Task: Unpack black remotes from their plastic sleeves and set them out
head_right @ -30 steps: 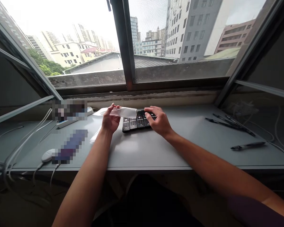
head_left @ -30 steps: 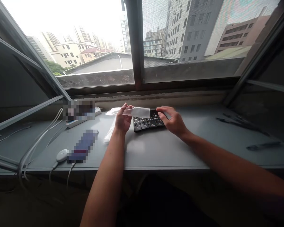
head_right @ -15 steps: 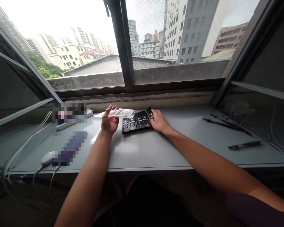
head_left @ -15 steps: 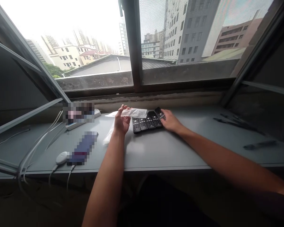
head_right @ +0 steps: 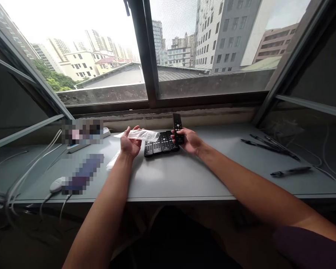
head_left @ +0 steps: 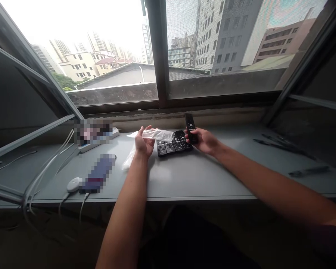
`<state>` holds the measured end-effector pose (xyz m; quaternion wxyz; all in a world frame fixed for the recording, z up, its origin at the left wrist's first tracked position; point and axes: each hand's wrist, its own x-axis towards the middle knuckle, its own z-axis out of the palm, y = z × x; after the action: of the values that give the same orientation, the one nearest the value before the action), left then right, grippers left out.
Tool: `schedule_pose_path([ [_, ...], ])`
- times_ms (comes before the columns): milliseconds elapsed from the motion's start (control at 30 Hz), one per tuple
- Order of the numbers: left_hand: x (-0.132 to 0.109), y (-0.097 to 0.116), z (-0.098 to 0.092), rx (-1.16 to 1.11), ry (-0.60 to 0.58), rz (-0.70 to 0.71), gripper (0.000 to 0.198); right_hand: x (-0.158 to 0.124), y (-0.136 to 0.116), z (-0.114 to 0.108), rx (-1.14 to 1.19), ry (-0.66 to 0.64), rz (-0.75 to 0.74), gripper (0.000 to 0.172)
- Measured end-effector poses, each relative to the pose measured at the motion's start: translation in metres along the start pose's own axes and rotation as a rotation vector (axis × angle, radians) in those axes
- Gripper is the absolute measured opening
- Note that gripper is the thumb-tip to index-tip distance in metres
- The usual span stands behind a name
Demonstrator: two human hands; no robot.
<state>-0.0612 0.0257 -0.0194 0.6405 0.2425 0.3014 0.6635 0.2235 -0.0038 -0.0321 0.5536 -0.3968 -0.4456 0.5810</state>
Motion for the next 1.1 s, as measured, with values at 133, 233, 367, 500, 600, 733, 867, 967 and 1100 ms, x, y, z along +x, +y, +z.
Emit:
schedule_pose_path([
  [133,-0.001,-0.001,0.001,-0.02,-0.008,0.002,0.036,-0.014,-0.008,0.012,-0.016,-0.167,0.035,0.025],
  [233,-0.002,-0.001,0.001,-0.038,0.004,-0.011,0.036,-0.021,-0.011,0.021,0.153,-0.216,0.118,0.032],
  [367,-0.004,-0.001,0.003,-0.082,-0.006,-0.024,0.039,-0.028,-0.015,0.032,0.435,-0.204,0.265,0.032],
  [500,-0.005,-0.001,0.005,-0.122,-0.007,-0.016,0.045,-0.034,-0.018,0.036,0.592,-0.134,0.36,0.024],
  [600,-0.005,-0.002,0.004,-0.137,-0.001,-0.014,0.045,-0.035,-0.019,0.038,0.577,-0.095,0.428,0.022],
  [733,-0.003,-0.002,0.002,-0.143,-0.015,0.002,0.044,-0.034,-0.017,0.039,0.63,-0.156,0.473,0.031],
  [867,-0.001,-0.001,0.0,-0.143,-0.008,0.002,0.045,-0.035,-0.017,0.04,0.677,-0.192,0.443,0.035],
  [967,-0.001,0.0,0.0,-0.145,0.003,0.0,0.046,-0.037,-0.019,0.04,0.645,-0.158,0.407,0.033],
  [1100,-0.002,-0.001,0.001,-0.137,-0.008,0.004,0.045,-0.038,-0.021,0.04,0.556,-0.085,0.383,0.023],
])
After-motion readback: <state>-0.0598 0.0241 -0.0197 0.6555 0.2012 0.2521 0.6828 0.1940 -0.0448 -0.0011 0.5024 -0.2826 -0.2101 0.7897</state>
